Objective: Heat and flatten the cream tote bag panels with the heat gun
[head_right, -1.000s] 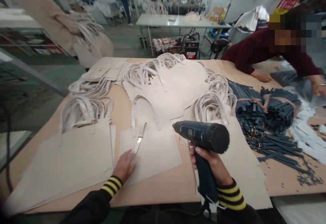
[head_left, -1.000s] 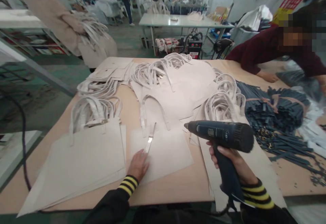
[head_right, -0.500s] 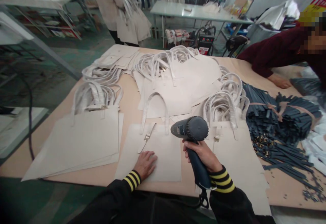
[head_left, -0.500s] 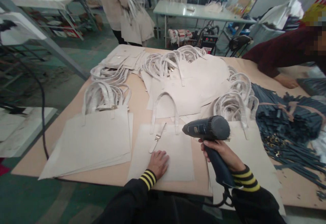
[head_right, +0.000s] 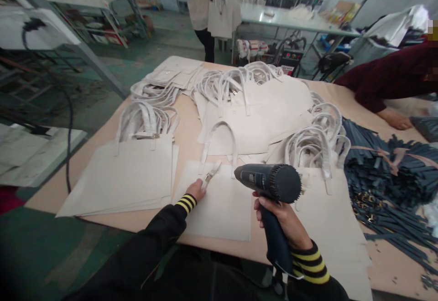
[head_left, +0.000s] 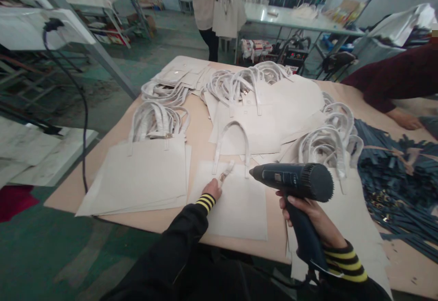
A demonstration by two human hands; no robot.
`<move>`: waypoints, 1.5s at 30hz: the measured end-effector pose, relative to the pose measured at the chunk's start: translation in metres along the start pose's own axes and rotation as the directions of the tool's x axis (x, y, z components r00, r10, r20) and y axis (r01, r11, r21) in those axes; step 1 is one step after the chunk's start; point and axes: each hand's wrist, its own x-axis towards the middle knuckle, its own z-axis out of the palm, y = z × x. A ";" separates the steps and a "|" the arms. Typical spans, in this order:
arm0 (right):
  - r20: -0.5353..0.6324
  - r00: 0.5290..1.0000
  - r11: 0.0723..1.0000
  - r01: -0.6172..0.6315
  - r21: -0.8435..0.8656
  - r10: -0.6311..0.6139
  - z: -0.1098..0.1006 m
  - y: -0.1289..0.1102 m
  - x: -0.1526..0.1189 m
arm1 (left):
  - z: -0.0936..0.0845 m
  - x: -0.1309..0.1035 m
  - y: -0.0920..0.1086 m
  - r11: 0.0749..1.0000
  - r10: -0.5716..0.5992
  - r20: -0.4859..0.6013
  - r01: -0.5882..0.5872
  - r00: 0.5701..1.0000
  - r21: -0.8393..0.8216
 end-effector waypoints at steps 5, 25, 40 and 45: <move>-0.016 1.000 1.000 0.010 0.027 -0.009 0.013 0.007 -0.024 | -0.044 0.047 0.023 0.950 0.138 -0.015 -0.136 0.990 -0.282; 0.106 0.993 0.988 0.068 -0.139 -0.054 0.134 0.004 0.072 | -0.008 -0.076 -0.095 0.970 0.026 -0.142 0.010 0.990 0.242; 0.112 0.994 0.995 0.024 -0.094 -0.014 0.169 0.025 0.059 | -0.050 -0.083 -0.131 1.000 0.016 -0.140 -0.016 0.990 -0.001; 0.172 0.974 0.984 -0.131 -0.121 0.150 0.161 0.057 -0.013 | -0.078 -0.057 -0.151 0.996 -0.033 -0.098 0.025 0.995 -0.083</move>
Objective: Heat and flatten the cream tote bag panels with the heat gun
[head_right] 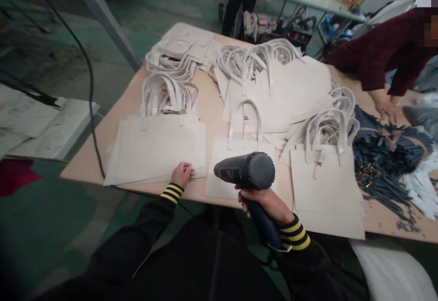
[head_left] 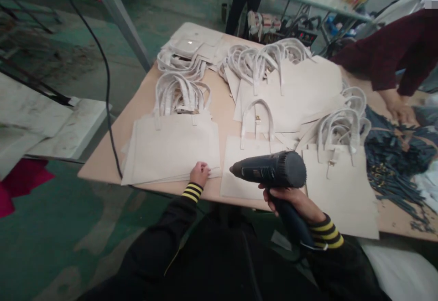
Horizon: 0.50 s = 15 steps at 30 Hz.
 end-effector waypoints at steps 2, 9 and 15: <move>0.007 0.999 0.999 -0.048 -0.020 0.048 0.006 0.015 -0.020 | -0.002 0.008 0.000 1.000 0.013 0.023 -0.013 1.000 0.007; 0.047 0.995 0.994 -0.083 -0.069 0.086 0.011 0.061 -0.046 | 0.018 0.014 0.035 0.976 0.139 0.106 -0.154 0.985 0.156; 0.051 0.997 0.999 -0.052 -0.005 0.052 -0.003 0.082 -0.061 | 0.043 0.024 0.066 0.938 0.065 0.097 -0.094 0.993 0.334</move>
